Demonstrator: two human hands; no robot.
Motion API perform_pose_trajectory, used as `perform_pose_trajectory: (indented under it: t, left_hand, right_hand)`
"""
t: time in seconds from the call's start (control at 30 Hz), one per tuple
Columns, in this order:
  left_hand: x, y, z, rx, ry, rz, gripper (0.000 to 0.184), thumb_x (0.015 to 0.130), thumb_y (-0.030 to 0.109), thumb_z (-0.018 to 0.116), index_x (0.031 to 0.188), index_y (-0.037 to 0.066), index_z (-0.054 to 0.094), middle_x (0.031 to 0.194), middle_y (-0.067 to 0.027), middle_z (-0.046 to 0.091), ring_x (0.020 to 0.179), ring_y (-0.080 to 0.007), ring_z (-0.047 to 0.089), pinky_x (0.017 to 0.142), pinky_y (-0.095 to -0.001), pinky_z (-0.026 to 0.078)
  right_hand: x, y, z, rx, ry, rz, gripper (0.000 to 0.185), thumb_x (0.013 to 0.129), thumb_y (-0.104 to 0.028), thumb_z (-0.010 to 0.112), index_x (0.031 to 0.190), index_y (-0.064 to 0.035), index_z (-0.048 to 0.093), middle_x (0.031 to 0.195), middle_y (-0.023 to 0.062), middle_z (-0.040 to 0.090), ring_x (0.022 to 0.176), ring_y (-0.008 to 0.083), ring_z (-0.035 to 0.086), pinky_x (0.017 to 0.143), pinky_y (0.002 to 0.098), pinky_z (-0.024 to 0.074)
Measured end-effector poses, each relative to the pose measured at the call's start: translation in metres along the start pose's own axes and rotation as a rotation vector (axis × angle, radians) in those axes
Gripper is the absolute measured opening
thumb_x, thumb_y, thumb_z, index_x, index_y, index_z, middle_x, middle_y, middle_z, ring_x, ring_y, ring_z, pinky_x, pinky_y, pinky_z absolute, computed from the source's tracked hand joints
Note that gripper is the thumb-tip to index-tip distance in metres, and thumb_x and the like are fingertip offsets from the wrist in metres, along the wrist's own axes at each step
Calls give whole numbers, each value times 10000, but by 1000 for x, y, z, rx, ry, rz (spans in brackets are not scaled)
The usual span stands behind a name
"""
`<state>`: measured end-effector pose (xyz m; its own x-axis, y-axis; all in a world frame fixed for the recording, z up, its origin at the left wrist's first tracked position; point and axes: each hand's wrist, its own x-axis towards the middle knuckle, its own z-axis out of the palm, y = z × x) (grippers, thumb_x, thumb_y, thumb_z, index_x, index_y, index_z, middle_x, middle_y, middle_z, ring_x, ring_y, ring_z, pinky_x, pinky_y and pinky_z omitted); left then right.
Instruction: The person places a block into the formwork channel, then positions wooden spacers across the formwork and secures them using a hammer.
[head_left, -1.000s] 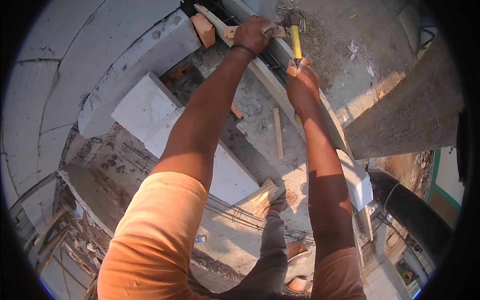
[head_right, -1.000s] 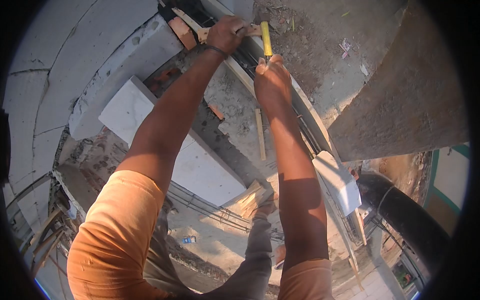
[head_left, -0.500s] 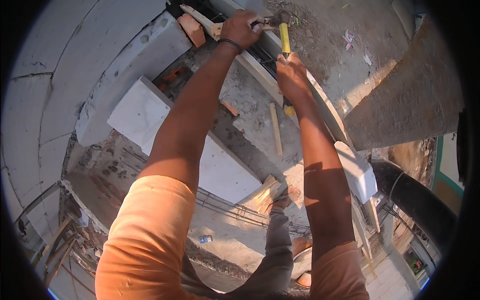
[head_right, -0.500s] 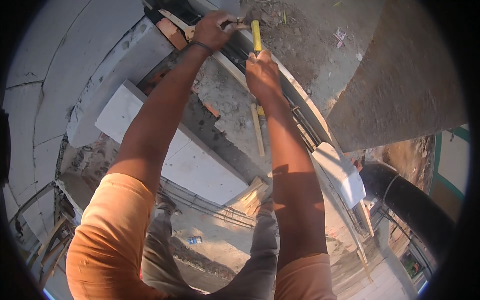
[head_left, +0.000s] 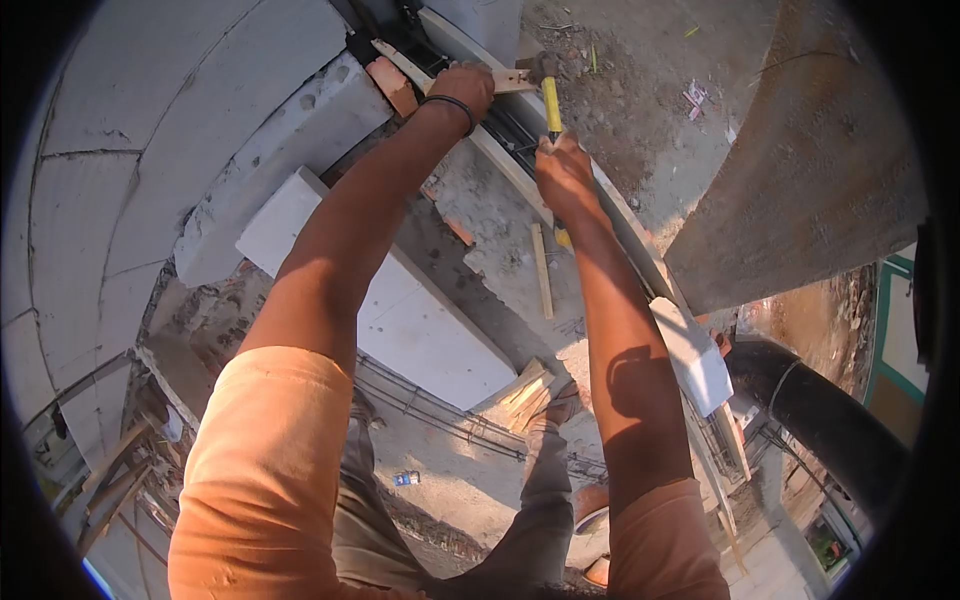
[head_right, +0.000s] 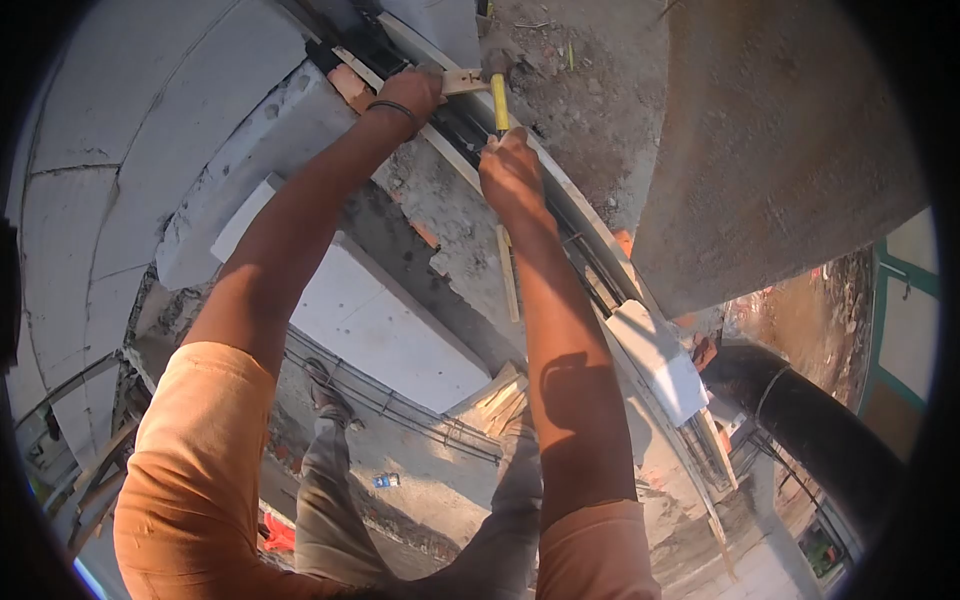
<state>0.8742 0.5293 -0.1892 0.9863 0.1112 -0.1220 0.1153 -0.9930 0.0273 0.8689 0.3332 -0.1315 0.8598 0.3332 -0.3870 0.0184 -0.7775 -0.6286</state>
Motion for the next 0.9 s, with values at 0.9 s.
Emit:
perform_pose_trajectory:
  t: [0.9]
  left_hand:
    - [-6,1,11,-20,197,-80,214,858,175,570,1007,40,638,961,-159,673,896,-294,660,764,-384,529]
  right_hand:
    - [-34,-28,-8,-8,228,-144,390,973,-340,461,1035,44,436,816,312,613,844,492,607,741,532,454]
